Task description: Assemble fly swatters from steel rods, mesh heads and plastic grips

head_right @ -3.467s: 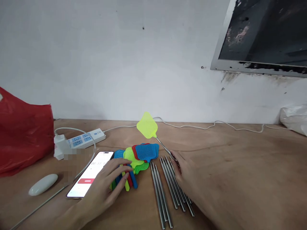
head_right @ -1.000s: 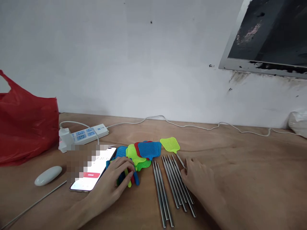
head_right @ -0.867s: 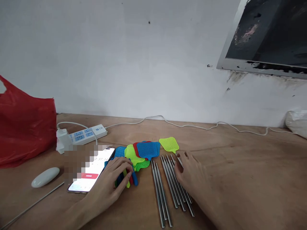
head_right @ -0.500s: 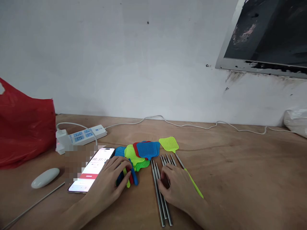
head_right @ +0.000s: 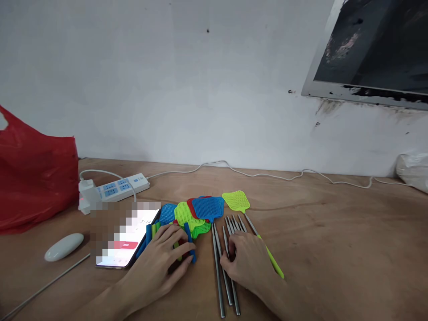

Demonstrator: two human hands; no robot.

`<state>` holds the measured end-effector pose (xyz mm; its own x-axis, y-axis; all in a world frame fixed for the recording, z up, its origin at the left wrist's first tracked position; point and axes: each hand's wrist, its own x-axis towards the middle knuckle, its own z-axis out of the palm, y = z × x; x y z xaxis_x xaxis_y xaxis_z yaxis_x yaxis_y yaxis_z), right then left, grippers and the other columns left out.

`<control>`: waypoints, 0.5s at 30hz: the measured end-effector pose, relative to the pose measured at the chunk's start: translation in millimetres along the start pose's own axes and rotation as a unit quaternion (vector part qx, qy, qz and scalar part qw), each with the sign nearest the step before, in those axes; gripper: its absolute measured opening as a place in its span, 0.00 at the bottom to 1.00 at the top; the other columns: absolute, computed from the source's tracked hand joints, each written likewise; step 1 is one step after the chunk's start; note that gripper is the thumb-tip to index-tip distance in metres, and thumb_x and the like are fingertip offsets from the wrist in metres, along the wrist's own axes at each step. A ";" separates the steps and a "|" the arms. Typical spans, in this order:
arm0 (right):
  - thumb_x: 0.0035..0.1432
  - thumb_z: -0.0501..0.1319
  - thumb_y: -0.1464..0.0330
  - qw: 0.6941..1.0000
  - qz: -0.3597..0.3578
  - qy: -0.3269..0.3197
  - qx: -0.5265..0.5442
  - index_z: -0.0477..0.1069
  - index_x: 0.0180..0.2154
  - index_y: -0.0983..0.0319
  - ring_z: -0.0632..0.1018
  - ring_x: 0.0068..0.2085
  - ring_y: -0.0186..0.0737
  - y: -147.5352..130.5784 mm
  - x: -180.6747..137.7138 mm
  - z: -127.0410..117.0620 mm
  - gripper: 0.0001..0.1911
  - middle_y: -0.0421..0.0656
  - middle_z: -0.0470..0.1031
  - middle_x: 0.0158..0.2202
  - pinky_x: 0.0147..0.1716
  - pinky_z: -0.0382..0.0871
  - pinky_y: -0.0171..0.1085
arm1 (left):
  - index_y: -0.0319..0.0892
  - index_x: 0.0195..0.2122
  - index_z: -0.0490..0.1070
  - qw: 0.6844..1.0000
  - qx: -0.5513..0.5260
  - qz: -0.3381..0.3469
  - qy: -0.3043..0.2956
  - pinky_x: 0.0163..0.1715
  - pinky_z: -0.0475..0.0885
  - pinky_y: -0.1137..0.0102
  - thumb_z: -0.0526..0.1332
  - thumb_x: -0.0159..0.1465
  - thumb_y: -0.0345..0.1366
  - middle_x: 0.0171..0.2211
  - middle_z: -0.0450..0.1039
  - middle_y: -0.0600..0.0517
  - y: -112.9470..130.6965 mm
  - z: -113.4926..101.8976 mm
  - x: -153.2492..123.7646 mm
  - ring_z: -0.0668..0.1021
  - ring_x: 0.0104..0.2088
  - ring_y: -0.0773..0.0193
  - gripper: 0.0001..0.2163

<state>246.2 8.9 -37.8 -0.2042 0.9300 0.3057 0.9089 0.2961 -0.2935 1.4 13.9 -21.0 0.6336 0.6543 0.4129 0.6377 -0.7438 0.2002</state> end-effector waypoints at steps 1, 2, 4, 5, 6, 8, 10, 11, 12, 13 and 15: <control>0.47 0.61 0.72 1.000 0.003 0.003 0.005 0.64 0.20 0.59 0.71 0.26 0.37 0.2 0.0 0.4 0.08 0.38 0.72 0.22 0.26 0.52 0.36 | 0.44 0.41 0.76 1.000 -0.001 -0.001 -0.003 0.54 0.65 0.48 0.57 0.66 0.32 0.38 0.72 0.47 0.3 0.7 -0.2 0.73 0.43 0.52 0.09; 0.47 0.61 0.71 1.000 0.008 0.007 0.011 0.64 0.20 0.59 0.70 0.25 0.37 0.5 0.1 0.8 0.08 0.38 0.71 0.22 0.26 0.52 0.36 | 0.44 0.42 0.76 1.000 0.000 -0.002 -0.006 0.54 0.65 0.47 0.57 0.66 0.32 0.38 0.73 0.47 0.4 1.5 -0.5 0.73 0.43 0.51 0.09; 0.46 0.60 0.71 0.999 0.019 0.015 0.037 0.64 0.20 0.59 0.68 0.24 0.36 1.4 0.9 1.4 0.08 0.37 0.69 0.20 0.26 0.53 0.36 | 0.44 0.44 0.75 1.000 0.006 0.001 -0.012 0.55 0.64 0.46 0.57 0.67 0.33 0.39 0.73 0.47 0.1 2.8 -1.0 0.73 0.44 0.50 0.09; 0.47 0.60 0.70 0.998 0.025 0.020 0.061 0.64 0.19 0.59 0.68 0.23 0.36 2.1 1.9 1.6 0.08 0.36 0.67 0.20 0.25 0.54 0.35 | 0.44 0.46 0.75 1.000 0.013 0.004 -0.014 0.55 0.63 0.45 0.57 0.68 0.34 0.40 0.73 0.46 -0.2 3.3 -1.1 0.73 0.45 0.50 0.09; 0.47 0.60 0.70 0.995 0.032 0.025 0.096 0.64 0.20 0.59 0.67 0.23 0.36 3.0 3.1 1.4 0.07 0.36 0.65 0.19 0.25 0.54 0.35 | 0.44 0.48 0.75 1.000 0.022 0.007 -0.016 0.56 0.63 0.44 0.57 0.69 0.35 0.41 0.73 0.46 -0.4 3.5 -1.0 0.73 0.46 0.49 0.10; 0.47 0.59 0.68 0.979 0.056 0.036 0.194 0.64 0.21 0.59 0.66 0.23 0.35 5.1 6.5 0.1 0.06 0.35 0.62 0.19 0.24 0.55 0.35 | 0.44 0.50 0.74 0.999 0.039 0.013 -0.022 0.56 0.62 0.43 0.56 0.70 0.37 0.42 0.73 0.46 -0.5 3.2 -0.2 0.73 0.47 0.48 0.11; 0.47 0.60 0.65 0.944 0.096 0.050 0.311 0.65 0.21 0.59 0.65 0.23 0.35 7.5 10.2 -2.6 0.07 0.35 0.61 0.19 0.24 0.56 0.34 | 0.44 0.49 0.74 0.999 0.044 0.016 -0.027 0.56 0.63 0.43 0.56 0.70 0.37 0.41 0.74 0.45 -0.1 2.2 0.9 0.73 0.46 0.48 0.11; 0.47 0.61 0.64 0.921 0.117 0.056 0.369 0.65 0.22 0.59 0.64 0.23 0.34 8.5 11.9 -4.4 0.08 0.34 0.60 0.19 0.23 0.56 0.34 | 0.44 0.47 0.75 0.999 0.041 0.017 -0.025 0.56 0.63 0.44 0.56 0.70 0.36 0.40 0.74 0.46 0.1 1.7 1.4 0.74 0.46 0.49 0.10; 0.47 0.62 0.62 0.894 0.137 0.059 0.422 0.65 0.22 0.59 0.63 0.22 0.33 9.1 13.2 -6.2 0.10 0.34 0.60 0.19 0.22 0.56 0.34 | 0.44 0.46 0.75 0.999 0.034 0.020 -0.018 0.55 0.64 0.45 0.55 0.70 0.35 0.39 0.74 0.46 0.3 1.4 1.6 0.74 0.45 0.50 0.10; 0.47 0.63 0.60 0.865 0.158 0.063 0.471 0.65 0.22 0.59 0.61 0.21 0.32 9.3 14.2 -8.0 0.12 0.33 0.60 0.18 0.21 0.54 0.33 | 0.44 0.44 0.76 0.999 0.025 0.021 -0.008 0.55 0.65 0.46 0.55 0.70 0.34 0.38 0.75 0.47 0.4 1.3 1.7 0.74 0.44 0.51 0.09; 0.46 0.64 0.57 0.801 0.209 0.075 0.556 0.65 0.22 0.59 0.59 0.19 0.30 8.5 15.2 -10.8 0.14 0.33 0.59 0.18 0.19 0.51 0.31 | 0.44 0.42 0.76 0.999 0.007 0.027 0.021 0.52 0.67 0.50 0.54 0.69 0.32 0.37 0.75 0.48 0.1 2.0 1.0 0.75 0.42 0.52 0.10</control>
<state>254.8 23.2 -25.8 0.1550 0.9866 0.0519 -0.0152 0.0549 -0.9984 3.0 14.7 -22.3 0.6485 0.6071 0.4592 0.6091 -0.7757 0.1653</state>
